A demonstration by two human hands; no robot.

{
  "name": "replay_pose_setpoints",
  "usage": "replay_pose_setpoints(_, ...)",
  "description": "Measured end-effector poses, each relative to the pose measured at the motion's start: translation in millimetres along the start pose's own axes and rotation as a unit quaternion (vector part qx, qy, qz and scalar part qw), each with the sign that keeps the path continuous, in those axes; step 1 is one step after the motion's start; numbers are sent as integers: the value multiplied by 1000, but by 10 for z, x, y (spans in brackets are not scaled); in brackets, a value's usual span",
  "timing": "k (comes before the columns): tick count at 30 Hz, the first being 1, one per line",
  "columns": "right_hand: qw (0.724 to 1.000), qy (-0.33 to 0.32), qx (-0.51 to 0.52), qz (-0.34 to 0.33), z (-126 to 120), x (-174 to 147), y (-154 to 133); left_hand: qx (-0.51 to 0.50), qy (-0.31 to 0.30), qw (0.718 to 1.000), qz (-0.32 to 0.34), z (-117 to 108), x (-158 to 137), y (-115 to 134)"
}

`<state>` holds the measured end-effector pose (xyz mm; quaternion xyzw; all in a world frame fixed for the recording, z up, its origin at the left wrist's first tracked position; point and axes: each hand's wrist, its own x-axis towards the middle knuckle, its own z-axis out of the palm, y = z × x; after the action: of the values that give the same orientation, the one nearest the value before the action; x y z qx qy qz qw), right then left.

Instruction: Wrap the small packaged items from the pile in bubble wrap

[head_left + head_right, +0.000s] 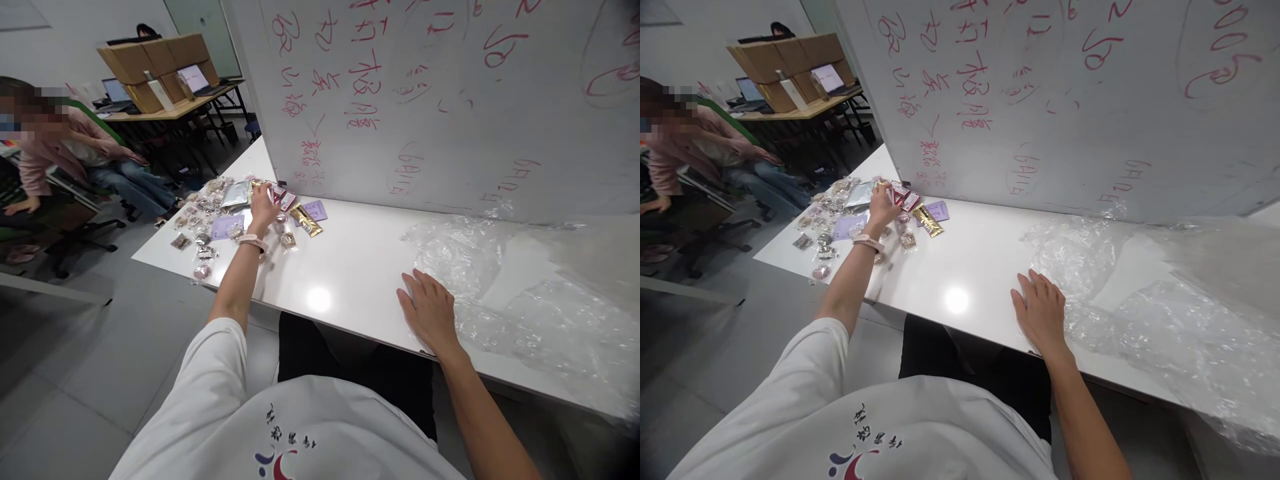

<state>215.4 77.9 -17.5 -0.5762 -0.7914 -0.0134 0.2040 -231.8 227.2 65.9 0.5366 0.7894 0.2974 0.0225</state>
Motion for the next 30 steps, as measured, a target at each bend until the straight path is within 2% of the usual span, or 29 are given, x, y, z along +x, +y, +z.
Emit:
replay_pose_setpoints(3, 1000, -1, 5, 5, -4, 4, -1, 7, -50, 999, -18, -27, 181, -176)
replay_pose_setpoints(6, 1000, 1, 8, 6, -4, 6, -3, 9, -94, 994, -51, 38, 269, -297)
replay_pose_setpoints(13, 1000, 3, 15, 10, -6, 6, -8, 20, -91, 988, -126, 95, 402, -348)
replay_pose_setpoints(18, 1000, 6, 25, 13, 2, 5, -6, 25, -63, 992, -110, -91, 303, -165)
replay_pose_setpoints(21, 1000, 7, 24, 11, 2, 9, -10, -10, -56, 998, -17, -247, -62, 98)
replay_pose_setpoints(24, 1000, 10, 21, 9, -6, 25, -13, -64, -129, 983, 109, -270, -717, 463)
replay_pose_setpoints(27, 1000, 9, 21, 9, -10, 48, -25, -66, -248, 944, 206, -74, -1463, 822)
replay_pose_setpoints(30, 999, 25, 27, 10, -41, 36, -87, -28, -261, 912, 316, 238, -2002, 1064)
